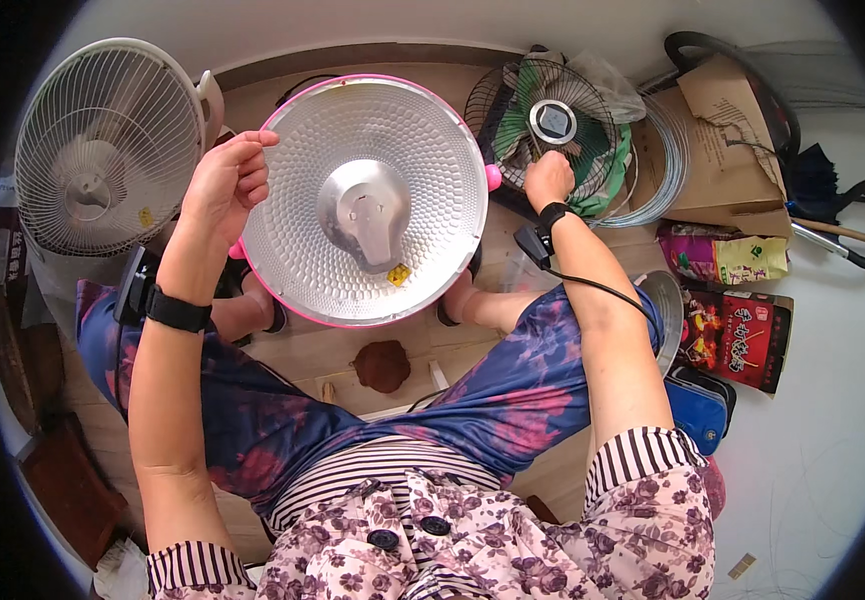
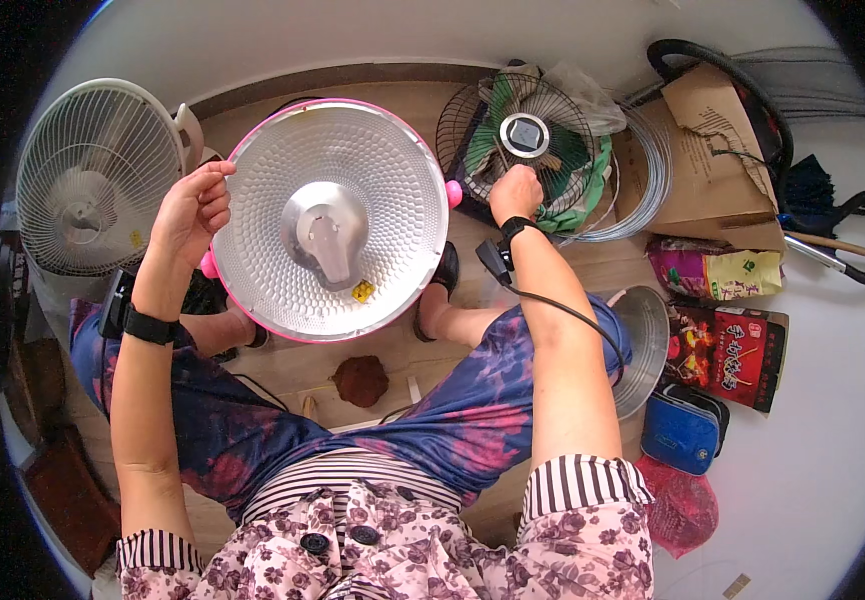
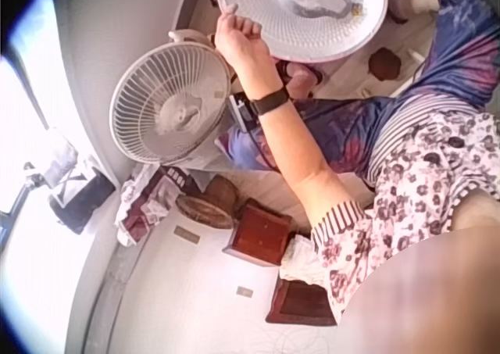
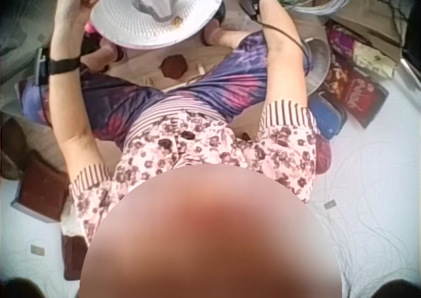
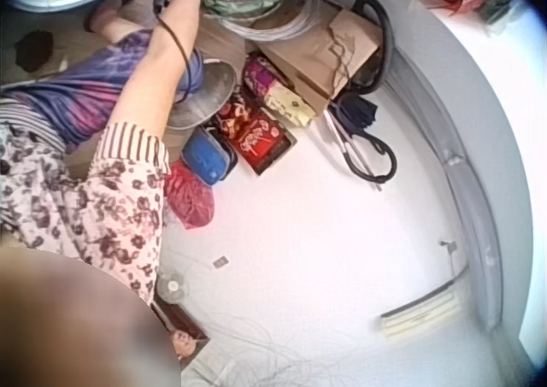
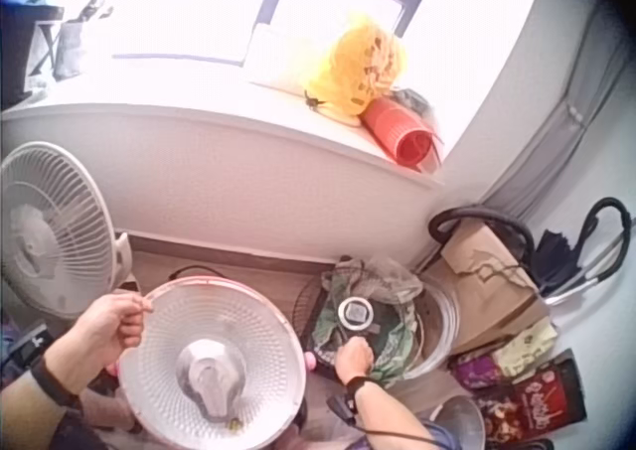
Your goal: The person disassembles an electric fan by removing the front grille with a tool, taking off the blades, and cleaning the internal components before reassembling the unit.
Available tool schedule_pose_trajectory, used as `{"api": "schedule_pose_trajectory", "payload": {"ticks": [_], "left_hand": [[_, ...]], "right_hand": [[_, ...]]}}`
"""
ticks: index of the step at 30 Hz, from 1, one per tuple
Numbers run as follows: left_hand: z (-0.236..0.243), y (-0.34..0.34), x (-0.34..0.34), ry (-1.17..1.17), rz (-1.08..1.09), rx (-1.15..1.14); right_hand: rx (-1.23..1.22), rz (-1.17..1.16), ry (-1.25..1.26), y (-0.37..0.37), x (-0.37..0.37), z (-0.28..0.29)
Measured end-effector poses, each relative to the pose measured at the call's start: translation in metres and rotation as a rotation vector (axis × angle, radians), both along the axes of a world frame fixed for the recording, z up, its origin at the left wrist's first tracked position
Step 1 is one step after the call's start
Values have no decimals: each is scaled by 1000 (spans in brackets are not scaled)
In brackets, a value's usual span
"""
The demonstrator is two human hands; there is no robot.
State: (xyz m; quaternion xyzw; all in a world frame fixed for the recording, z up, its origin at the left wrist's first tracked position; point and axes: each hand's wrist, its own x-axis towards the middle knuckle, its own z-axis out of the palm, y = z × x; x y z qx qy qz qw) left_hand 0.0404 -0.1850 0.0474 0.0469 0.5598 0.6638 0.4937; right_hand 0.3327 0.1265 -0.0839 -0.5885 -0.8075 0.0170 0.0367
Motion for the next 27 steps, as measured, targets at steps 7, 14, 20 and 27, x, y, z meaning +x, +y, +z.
{"api": "schedule_pose_trajectory", "payload": {"ticks": [7,14,20,27], "left_hand": [[-1,0,0,-3,-20,14],[-2,0,-3,-43,-24,57],[-3,-2,-8,-41,37,60],[4,-4,-17,-110,178,171]], "right_hand": [[52,-81,-29,-15,-18,1],[43,-167,-4,-7,-17,-5],[68,-151,2,-8,-11,5],[149,-129,55,11,4,37]]}}
